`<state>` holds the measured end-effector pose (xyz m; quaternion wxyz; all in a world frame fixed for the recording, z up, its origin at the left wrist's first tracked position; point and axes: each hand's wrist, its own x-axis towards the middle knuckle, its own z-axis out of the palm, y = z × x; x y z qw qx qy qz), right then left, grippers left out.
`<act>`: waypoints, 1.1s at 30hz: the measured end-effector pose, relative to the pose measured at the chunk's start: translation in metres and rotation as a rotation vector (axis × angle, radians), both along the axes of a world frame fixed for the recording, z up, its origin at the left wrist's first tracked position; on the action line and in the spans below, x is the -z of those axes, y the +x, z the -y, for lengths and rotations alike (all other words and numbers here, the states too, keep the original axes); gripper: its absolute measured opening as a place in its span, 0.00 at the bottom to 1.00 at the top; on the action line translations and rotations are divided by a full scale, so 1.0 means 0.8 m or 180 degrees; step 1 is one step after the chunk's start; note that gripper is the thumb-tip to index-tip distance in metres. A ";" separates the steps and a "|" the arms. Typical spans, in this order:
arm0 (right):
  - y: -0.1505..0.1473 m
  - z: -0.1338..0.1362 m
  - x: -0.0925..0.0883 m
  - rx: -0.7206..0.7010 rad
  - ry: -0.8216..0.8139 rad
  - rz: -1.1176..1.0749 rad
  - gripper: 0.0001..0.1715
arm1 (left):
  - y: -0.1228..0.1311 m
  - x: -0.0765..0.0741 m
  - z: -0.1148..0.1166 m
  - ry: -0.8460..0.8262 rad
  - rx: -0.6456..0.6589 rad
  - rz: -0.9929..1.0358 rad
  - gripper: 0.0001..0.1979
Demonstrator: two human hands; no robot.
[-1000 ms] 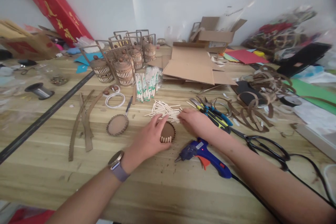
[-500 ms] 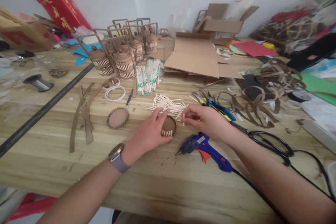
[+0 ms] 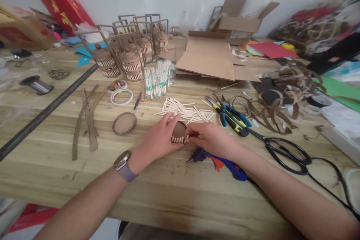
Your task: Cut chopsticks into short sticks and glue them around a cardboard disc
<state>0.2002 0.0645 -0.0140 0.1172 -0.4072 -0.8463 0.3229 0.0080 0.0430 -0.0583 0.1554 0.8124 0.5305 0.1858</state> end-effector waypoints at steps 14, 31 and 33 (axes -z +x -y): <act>-0.003 -0.001 0.015 -0.0408 0.0559 0.0205 0.09 | 0.002 -0.004 0.001 -0.0036 0.0008 0.0053 0.44; -0.005 0.000 0.016 -0.0523 0.0768 0.0270 0.09 | 0.016 0.003 0.007 0.0171 -0.0136 0.0019 0.37; -0.002 0.002 0.009 -0.0481 0.0848 0.0206 0.09 | 0.017 0.004 0.008 0.0199 -0.0208 0.0073 0.36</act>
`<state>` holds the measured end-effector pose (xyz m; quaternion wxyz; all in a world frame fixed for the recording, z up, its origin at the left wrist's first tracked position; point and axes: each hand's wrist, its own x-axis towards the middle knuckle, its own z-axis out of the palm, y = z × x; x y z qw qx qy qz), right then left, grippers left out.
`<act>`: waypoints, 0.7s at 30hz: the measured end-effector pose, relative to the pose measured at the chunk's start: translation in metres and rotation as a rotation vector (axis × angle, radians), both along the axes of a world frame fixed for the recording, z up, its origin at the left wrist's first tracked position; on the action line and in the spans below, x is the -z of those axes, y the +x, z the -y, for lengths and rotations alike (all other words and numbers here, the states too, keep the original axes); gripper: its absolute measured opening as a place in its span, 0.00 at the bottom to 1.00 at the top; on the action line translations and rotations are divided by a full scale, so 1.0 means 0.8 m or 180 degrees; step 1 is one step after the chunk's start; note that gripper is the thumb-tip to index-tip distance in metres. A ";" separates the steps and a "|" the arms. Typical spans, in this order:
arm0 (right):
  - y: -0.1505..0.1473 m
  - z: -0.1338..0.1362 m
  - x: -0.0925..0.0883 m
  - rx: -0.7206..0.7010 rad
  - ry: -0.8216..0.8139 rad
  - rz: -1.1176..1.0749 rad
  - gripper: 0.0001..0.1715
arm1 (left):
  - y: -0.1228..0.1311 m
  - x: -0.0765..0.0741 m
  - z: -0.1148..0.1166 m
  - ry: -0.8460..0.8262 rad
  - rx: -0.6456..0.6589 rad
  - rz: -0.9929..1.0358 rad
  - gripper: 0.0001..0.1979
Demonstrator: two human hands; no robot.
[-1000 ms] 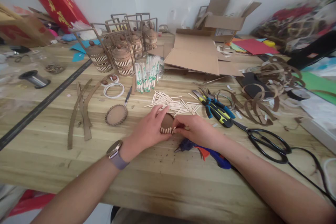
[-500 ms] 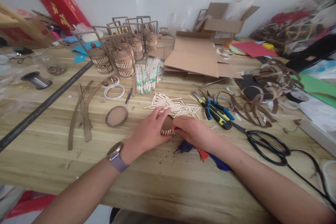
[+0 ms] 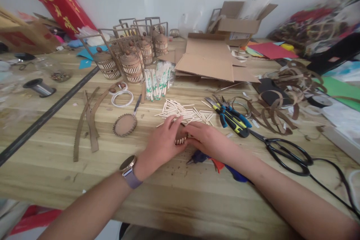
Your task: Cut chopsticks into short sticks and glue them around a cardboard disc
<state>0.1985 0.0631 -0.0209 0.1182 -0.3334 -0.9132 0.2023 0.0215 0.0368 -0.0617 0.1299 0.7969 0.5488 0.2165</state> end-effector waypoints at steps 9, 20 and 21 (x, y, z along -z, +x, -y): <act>0.080 0.046 -0.047 0.1102 -0.0373 0.1005 0.12 | -0.010 -0.009 -0.003 -0.0361 0.0057 -0.0017 0.44; 0.120 0.087 -0.002 0.1558 -0.1177 0.0266 0.04 | -0.010 -0.012 0.004 -0.0117 -0.0218 0.0005 0.49; 0.120 0.089 -0.004 0.1659 -0.1187 -0.0047 0.04 | -0.009 -0.011 0.004 -0.0107 -0.0228 0.0006 0.49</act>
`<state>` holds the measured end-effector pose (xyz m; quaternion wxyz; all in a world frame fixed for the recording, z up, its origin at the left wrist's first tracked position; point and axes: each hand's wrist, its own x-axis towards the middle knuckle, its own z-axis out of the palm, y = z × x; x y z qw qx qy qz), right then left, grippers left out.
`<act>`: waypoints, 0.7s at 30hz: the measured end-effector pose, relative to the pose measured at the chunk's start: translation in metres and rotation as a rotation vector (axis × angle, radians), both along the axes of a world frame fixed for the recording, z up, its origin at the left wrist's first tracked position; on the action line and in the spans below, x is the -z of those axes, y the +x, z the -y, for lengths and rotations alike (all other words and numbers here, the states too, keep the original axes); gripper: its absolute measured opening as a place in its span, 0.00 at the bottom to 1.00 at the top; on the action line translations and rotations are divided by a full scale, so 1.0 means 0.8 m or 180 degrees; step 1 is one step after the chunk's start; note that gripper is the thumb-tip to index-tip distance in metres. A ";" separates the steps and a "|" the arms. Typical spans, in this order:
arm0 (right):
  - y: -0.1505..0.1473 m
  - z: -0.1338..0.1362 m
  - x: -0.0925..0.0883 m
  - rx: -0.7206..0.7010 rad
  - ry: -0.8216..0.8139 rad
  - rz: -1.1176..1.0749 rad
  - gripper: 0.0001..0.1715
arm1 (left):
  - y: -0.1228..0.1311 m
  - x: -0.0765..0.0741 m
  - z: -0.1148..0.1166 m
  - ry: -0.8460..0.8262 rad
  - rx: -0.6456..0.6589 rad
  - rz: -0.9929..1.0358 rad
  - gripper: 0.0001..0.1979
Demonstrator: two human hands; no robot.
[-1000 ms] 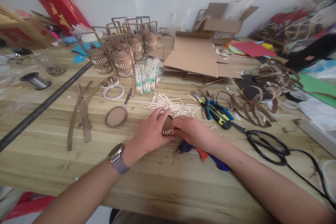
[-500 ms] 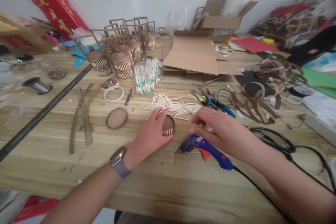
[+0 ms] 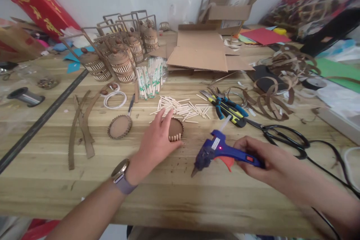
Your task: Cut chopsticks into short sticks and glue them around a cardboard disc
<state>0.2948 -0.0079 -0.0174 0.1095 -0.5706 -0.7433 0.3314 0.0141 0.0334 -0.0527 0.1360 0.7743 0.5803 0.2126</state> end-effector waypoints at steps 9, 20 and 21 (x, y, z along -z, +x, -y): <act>-0.050 -0.015 0.003 0.1262 -0.1266 -0.2924 0.18 | 0.002 0.006 -0.001 -0.0006 -0.0030 -0.0070 0.43; -0.051 -0.054 0.018 0.0692 -0.0693 -0.2114 0.18 | -0.002 0.005 -0.001 0.0131 0.0011 -0.0174 0.43; -0.047 -0.054 0.018 0.0629 -0.0663 -0.1908 0.19 | -0.003 0.005 -0.002 0.0134 0.0029 -0.0174 0.43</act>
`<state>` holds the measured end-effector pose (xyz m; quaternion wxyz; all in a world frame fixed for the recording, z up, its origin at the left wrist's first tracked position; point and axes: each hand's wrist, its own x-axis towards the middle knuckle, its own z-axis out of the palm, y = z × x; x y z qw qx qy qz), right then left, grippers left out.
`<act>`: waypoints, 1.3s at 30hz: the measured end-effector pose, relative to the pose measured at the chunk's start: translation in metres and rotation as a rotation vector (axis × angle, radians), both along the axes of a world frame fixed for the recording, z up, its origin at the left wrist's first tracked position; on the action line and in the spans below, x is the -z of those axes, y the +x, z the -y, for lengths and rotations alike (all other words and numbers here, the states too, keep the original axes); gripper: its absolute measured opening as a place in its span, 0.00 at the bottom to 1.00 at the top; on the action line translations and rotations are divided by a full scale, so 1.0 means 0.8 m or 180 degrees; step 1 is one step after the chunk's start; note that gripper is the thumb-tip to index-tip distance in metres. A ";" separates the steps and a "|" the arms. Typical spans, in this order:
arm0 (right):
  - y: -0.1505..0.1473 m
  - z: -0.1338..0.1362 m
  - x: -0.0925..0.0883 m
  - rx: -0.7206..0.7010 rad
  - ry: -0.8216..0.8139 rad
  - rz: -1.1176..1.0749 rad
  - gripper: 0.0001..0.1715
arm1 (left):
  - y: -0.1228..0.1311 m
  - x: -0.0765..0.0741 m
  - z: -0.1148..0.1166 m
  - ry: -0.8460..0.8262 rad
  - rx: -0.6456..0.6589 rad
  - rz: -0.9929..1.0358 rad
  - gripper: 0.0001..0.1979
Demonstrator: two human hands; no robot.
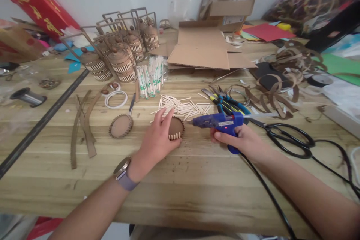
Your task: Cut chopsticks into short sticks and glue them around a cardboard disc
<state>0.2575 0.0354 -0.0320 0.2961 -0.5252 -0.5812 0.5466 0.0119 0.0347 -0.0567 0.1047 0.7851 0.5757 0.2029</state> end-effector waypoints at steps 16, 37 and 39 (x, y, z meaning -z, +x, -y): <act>-0.003 0.007 0.012 -0.0755 0.0869 0.1157 0.21 | 0.000 -0.005 0.000 -0.0171 -0.0052 -0.0069 0.42; -0.008 0.011 0.016 -0.0765 0.1134 0.1440 0.18 | 0.001 -0.006 0.000 -0.0164 -0.0039 -0.0060 0.42; -0.008 0.011 0.018 -0.0740 0.1165 0.1476 0.19 | 0.001 -0.006 0.000 -0.0171 -0.0053 -0.0073 0.42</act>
